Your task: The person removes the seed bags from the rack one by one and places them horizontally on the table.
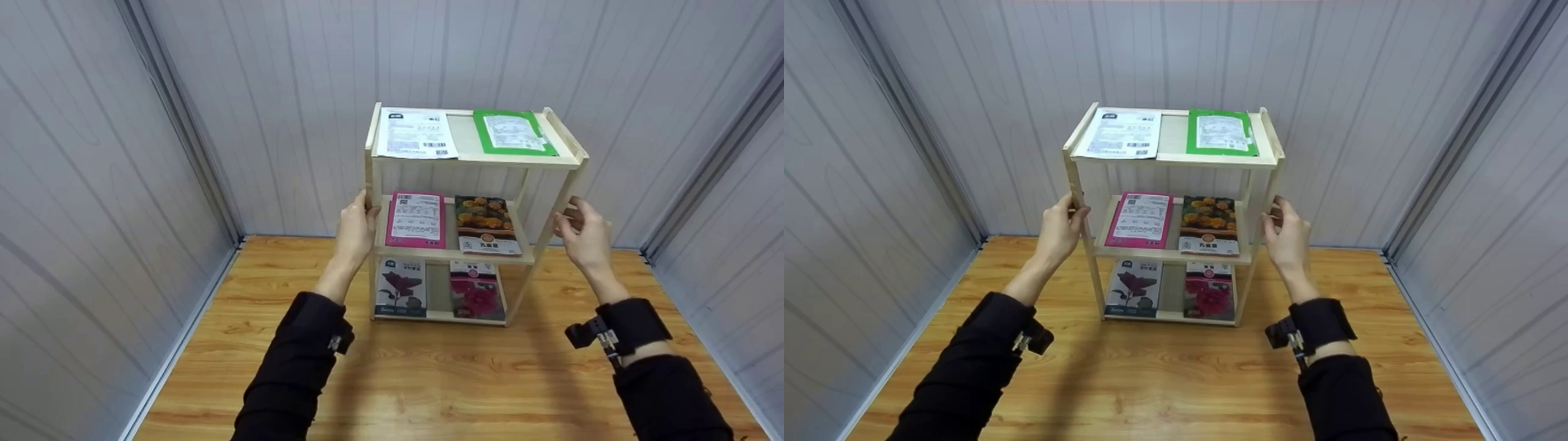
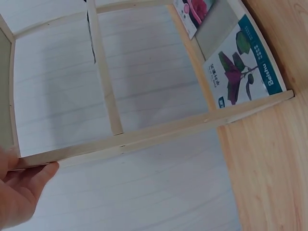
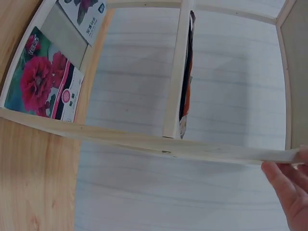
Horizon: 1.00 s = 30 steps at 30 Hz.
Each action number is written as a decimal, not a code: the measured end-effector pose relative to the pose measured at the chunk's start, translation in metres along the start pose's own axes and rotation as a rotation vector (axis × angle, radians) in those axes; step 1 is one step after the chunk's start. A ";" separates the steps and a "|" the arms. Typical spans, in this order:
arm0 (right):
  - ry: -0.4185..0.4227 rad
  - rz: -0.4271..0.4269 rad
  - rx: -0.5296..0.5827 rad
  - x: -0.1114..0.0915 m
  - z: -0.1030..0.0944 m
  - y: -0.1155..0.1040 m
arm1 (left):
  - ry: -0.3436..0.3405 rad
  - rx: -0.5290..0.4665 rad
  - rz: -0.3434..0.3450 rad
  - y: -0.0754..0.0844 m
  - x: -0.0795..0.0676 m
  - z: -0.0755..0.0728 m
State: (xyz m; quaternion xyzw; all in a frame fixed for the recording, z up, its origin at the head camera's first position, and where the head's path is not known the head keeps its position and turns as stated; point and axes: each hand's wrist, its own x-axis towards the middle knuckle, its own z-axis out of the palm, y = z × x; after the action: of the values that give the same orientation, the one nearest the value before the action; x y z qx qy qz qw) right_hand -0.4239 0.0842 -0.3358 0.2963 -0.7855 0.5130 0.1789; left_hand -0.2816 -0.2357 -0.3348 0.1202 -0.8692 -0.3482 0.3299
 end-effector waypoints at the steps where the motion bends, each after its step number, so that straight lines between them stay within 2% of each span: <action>1: -0.002 -0.005 -0.030 0.001 0.000 -0.001 | -0.019 0.028 -0.020 0.002 0.000 -0.002; 4: -0.008 -0.019 -0.119 0.002 -0.003 -0.008 | -0.070 0.130 -0.062 0.008 -0.001 -0.009; 7: -0.015 0.002 -0.217 0.002 -0.008 -0.017 | -0.103 0.216 -0.081 0.018 -0.001 -0.015; 10: -0.054 0.071 -0.293 0.001 -0.014 -0.030 | -0.113 0.289 -0.095 0.030 -0.002 -0.023; 14: -0.123 0.136 -0.373 -0.002 -0.021 -0.046 | -0.079 0.333 -0.109 0.046 -0.002 -0.036; 16: -0.160 0.139 -0.389 -0.002 -0.023 -0.054 | -0.045 0.317 -0.107 0.051 -0.001 -0.043; 22: -0.256 0.079 -0.398 -0.003 -0.023 -0.076 | 0.027 0.207 -0.062 0.068 0.000 -0.063; 26: -0.305 0.050 -0.408 0.000 -0.023 -0.095 | 0.040 0.153 -0.011 0.081 0.003 -0.072; 30: -0.339 0.039 -0.417 0.008 -0.021 -0.118 | 0.024 0.132 0.006 0.094 0.007 -0.077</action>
State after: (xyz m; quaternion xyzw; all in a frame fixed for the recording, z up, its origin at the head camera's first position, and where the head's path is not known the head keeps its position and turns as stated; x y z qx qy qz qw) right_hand -0.3539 0.0660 -0.2400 0.3196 -0.8985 0.2866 0.0920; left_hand -0.2340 -0.2104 -0.2253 0.1432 -0.8866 -0.2875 0.3328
